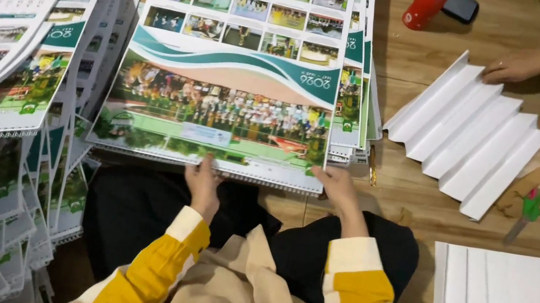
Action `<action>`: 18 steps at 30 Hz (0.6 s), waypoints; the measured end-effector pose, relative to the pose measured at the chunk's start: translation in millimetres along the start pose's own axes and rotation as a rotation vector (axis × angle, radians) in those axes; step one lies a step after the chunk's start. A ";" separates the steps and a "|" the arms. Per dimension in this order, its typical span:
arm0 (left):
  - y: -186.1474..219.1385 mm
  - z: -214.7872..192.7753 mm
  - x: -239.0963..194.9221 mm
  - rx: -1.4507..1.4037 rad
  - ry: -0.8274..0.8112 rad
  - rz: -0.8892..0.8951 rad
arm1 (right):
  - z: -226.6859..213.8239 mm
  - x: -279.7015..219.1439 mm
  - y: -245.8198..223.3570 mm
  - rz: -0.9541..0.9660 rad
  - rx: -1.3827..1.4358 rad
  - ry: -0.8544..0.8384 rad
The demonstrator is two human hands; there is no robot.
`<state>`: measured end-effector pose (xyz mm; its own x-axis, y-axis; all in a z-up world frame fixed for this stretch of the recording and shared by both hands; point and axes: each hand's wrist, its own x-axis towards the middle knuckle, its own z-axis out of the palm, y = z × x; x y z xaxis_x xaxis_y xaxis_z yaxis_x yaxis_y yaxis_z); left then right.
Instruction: Inspecting and aligning the pages of spiral-bound calendars to ensure they are correctly ordered and seated on the binding.
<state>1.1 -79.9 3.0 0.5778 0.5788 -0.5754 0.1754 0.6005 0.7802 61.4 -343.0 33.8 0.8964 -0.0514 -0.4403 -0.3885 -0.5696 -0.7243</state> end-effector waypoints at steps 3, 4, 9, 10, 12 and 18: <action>35.0 -1.7 -29.0 -0.084 0.060 -0.026 | -15.3 -44.0 -38.3 0.028 0.243 -0.340; 33.0 -3.3 -30.7 0.021 0.132 0.073 | -16.1 -48.5 -40.9 -0.022 0.148 -0.462; 10.2 -19.0 9.4 0.466 0.125 0.602 | -14.8 -44.2 -27.6 -0.182 -0.109 -0.457; 25.4 -3.0 -3.6 0.513 0.102 0.674 | -17.3 -41.7 -29.2 -0.186 -0.131 -0.286; 57.5 22.0 -25.2 0.558 0.075 0.757 | -17.6 -29.3 -20.9 -0.195 -0.146 -0.110; 143.0 41.5 -32.6 0.588 -0.088 0.962 | -17.5 -28.8 -24.1 -0.149 -0.284 -0.043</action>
<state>40.4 -35.8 143.6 0.7254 0.6054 0.3276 -0.0383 -0.4397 0.8973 48.7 -342.2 73.2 0.9267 0.0812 -0.3670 -0.1728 -0.7750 -0.6079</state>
